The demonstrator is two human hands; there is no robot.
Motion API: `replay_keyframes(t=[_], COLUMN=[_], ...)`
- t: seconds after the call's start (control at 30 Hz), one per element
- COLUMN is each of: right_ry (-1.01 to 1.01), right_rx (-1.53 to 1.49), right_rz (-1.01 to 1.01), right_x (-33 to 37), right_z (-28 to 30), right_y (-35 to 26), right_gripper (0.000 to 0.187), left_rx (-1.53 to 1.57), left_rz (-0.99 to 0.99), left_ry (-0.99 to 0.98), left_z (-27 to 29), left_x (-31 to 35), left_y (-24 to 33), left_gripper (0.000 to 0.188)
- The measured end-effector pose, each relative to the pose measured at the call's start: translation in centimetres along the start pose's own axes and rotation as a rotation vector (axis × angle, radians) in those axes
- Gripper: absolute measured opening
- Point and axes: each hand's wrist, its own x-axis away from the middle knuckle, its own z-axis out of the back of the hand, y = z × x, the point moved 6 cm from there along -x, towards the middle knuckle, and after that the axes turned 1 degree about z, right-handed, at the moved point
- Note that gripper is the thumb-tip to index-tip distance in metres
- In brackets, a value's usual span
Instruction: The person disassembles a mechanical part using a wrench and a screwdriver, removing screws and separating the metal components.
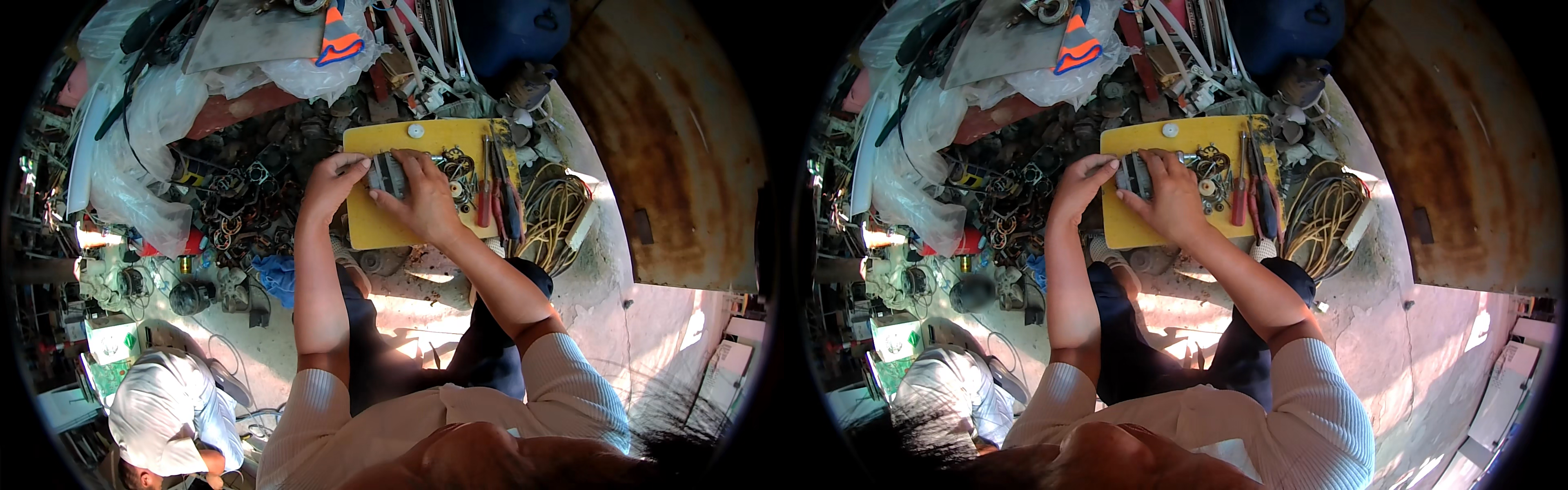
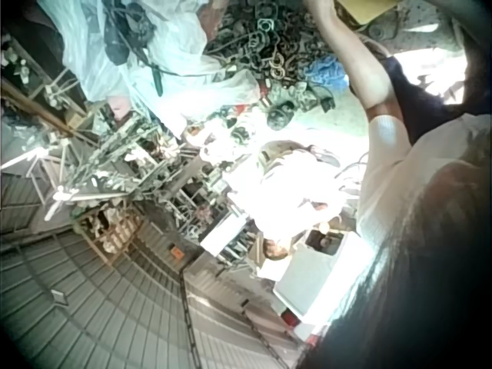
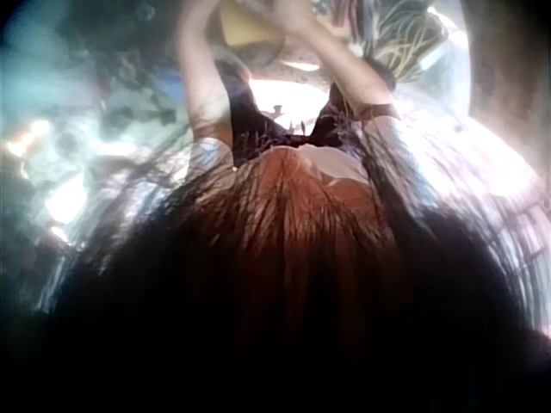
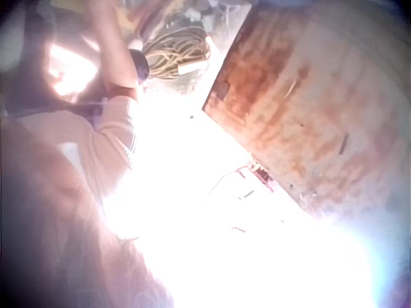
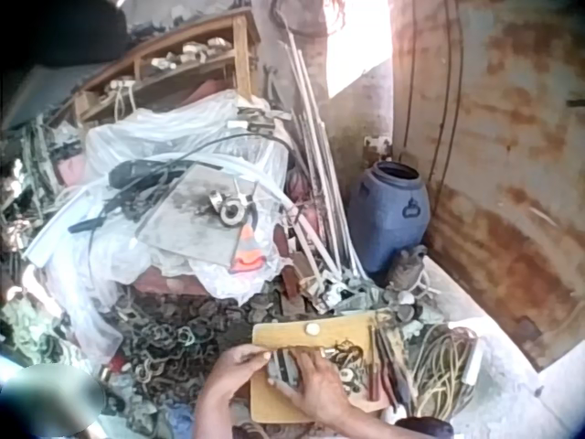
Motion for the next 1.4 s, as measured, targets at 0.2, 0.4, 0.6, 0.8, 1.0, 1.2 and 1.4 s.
replay_keyframes(t=[0.2,0.4,0.6,0.8,1.0,1.2,1.4], right_ry=[-0.009,-0.022,-0.002,-0.032,-0.067,-0.102,-0.102], right_rx=[0.027,0.028,-0.020,-0.256,-0.331,-0.369,-0.532], right_rz=[-0.020,-0.031,0.003,-0.168,-0.205,-0.269,-0.447], right_x=[-0.1,-0.1,-0.3,-1.3,-2.0,-2.5,-2.8], right_z=[0.2,0.1,0.5,0.5,-0.1,-0.1,-1.8], right_y=[-0.3,-0.2,-0.3,2.3,4.3,3.7,6.0], right_gripper=[0.067,0.068,0.065,0.038,0.027,0.026,0.022], left_rx=[0.107,0.077,0.050,0.072,0.000,0.090,-0.045], left_rz=[0.016,0.018,0.008,-0.051,-0.072,-0.145,-0.241], left_ry=[0.058,-0.012,0.070,0.056,0.103,0.083,0.138], left_z=[-0.3,0.1,0.9,-0.1,-0.1,-0.7,-0.7], left_x=[-0.3,-0.1,0.3,1.8,1.7,2.0,1.4], left_y=[0.0,0.0,0.2,1.9,1.7,2.1,1.5], left_gripper=[0.033,0.035,0.031,0.030,0.028,0.027,0.024])
